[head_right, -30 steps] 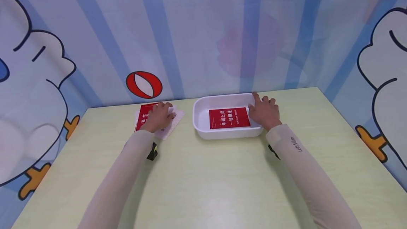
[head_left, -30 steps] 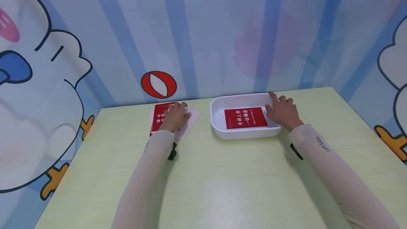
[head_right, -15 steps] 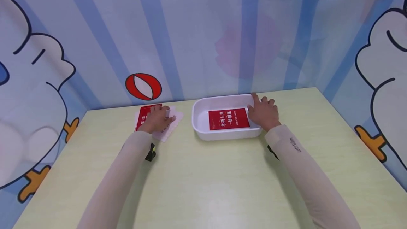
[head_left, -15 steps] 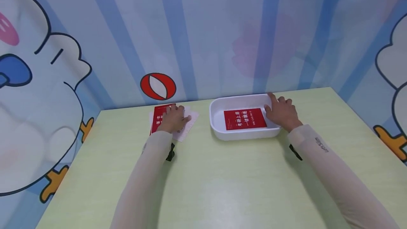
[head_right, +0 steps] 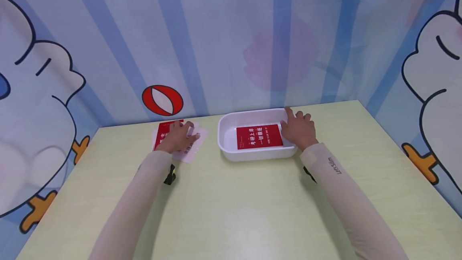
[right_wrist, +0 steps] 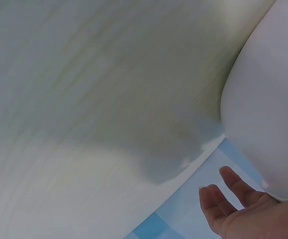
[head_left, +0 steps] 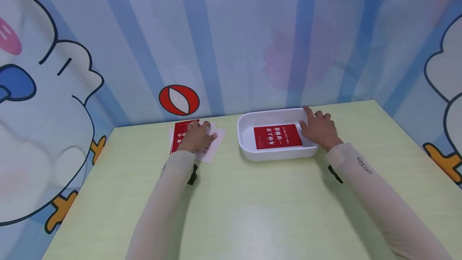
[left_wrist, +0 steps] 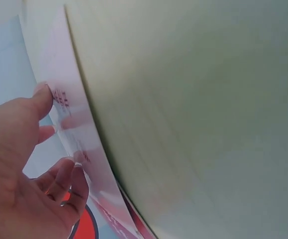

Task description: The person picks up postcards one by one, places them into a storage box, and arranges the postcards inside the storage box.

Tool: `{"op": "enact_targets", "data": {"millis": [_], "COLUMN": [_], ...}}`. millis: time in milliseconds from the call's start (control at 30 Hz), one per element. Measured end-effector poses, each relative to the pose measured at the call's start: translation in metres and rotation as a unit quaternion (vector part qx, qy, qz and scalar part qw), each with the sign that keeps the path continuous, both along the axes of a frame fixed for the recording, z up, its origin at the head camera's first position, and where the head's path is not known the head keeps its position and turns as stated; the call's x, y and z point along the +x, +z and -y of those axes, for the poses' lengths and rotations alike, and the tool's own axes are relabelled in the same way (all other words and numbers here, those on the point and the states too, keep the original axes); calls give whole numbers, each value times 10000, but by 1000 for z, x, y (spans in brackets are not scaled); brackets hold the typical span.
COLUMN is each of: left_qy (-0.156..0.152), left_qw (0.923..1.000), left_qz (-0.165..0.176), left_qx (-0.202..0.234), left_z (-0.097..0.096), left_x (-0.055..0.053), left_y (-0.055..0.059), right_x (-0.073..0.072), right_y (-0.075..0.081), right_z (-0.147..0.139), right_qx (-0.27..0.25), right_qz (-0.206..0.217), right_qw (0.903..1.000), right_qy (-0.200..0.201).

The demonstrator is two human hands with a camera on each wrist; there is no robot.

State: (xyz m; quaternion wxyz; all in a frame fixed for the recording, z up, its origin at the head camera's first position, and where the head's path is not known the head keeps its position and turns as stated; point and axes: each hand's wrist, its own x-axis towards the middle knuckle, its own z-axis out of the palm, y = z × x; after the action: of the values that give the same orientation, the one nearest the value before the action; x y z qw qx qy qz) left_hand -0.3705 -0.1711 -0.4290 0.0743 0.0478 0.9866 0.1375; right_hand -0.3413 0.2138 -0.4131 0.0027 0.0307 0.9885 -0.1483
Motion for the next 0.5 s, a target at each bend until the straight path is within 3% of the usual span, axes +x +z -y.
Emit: {"op": "enact_targets", "data": {"millis": [233, 500], "left_qy": [49, 42], "left_qw": [9997, 9994], "left_qz": [213, 200], "left_qx": [-87, -268], "left_z": [1, 0], "left_x": [-5, -5], "left_y": [-1, 2], "right_x": [1, 1], "right_y": [-1, 2], "right_z": [0, 0], "right_qx": [-21, -14], "right_qz": [6, 67], "right_qw": [10000, 10000], "right_qy": [-21, 4]}}
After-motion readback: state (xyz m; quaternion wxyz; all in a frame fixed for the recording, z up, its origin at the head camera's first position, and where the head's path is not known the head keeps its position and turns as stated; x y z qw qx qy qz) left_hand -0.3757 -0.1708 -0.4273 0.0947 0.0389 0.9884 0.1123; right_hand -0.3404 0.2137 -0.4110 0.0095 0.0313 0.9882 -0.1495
